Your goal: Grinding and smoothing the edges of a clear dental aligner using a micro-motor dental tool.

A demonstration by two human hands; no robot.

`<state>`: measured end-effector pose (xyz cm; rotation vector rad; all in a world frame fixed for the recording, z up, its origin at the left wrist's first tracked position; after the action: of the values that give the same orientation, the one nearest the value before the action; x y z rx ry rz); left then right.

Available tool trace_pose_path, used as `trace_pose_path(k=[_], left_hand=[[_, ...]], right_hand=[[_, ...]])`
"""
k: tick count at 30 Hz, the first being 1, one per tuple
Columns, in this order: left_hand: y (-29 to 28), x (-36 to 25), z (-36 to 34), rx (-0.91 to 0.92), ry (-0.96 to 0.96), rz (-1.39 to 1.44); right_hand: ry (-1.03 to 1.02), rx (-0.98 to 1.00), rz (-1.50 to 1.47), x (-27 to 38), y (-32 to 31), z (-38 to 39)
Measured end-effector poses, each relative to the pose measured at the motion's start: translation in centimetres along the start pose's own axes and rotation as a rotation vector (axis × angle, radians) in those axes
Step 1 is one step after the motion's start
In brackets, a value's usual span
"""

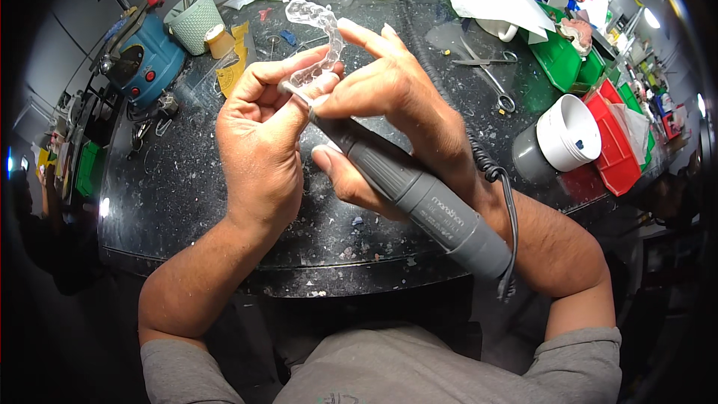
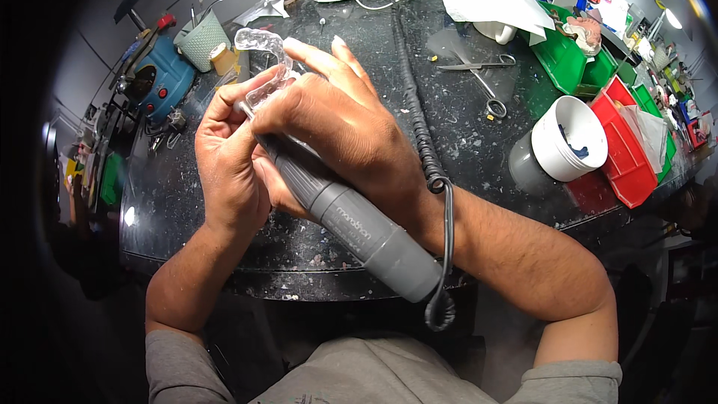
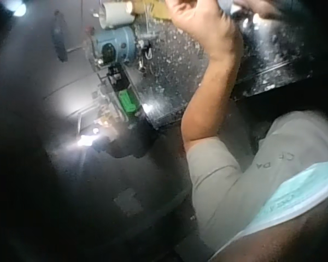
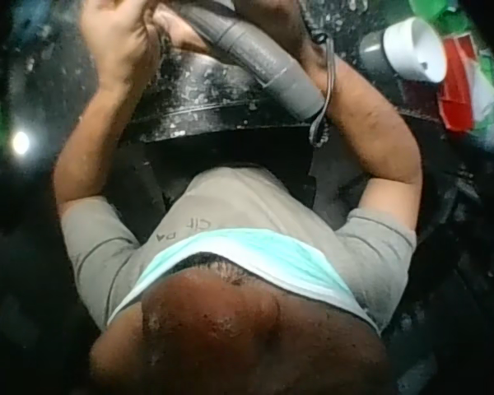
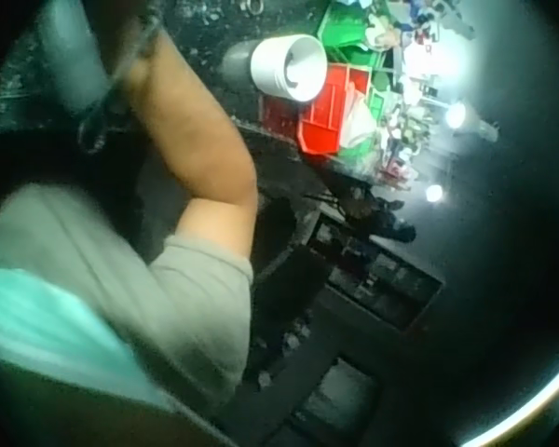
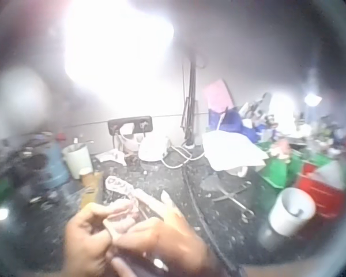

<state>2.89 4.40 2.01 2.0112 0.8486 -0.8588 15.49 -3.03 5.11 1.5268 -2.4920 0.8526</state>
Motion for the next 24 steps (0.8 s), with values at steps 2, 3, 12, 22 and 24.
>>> trace_pose_path(k=[2, 3, 12, 22, 24], left_hand=[[0.0, -0.3, 0.0, -0.006, -0.018, 0.003], [0.2, -0.5, 0.0, -0.024, -0.007, 0.006], [0.0, -0.6, 0.0, -0.017, -0.002, 0.017], [0.3, -0.8, 0.1, 0.002, 0.024, -0.067], [0.1, -0.8, 0.2, 0.003, 0.034, -0.055]], right_hand=[[-0.061, -0.015, 0.031, 0.0, -0.3, 0.0], [-0.072, -0.064, 0.024, 0.0, -0.7, 0.1], [-0.118, -0.059, 0.033, 0.2, -0.7, -0.2], [-0.114, -0.163, 0.016, 0.1, -1.2, -0.2], [-0.093, -0.162, 0.024, 0.3, -1.3, -0.3]])
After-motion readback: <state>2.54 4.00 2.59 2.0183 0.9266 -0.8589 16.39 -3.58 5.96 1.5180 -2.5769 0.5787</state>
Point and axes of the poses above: each hand's wrist, its own z-axis away from the middle knuckle, its own y-axis out of the palm, x = y × z, the point moved 6 cm from there along -z, towards the middle knuckle, and after that the axes turned 3 degrees about y, right-handed, at the moved point
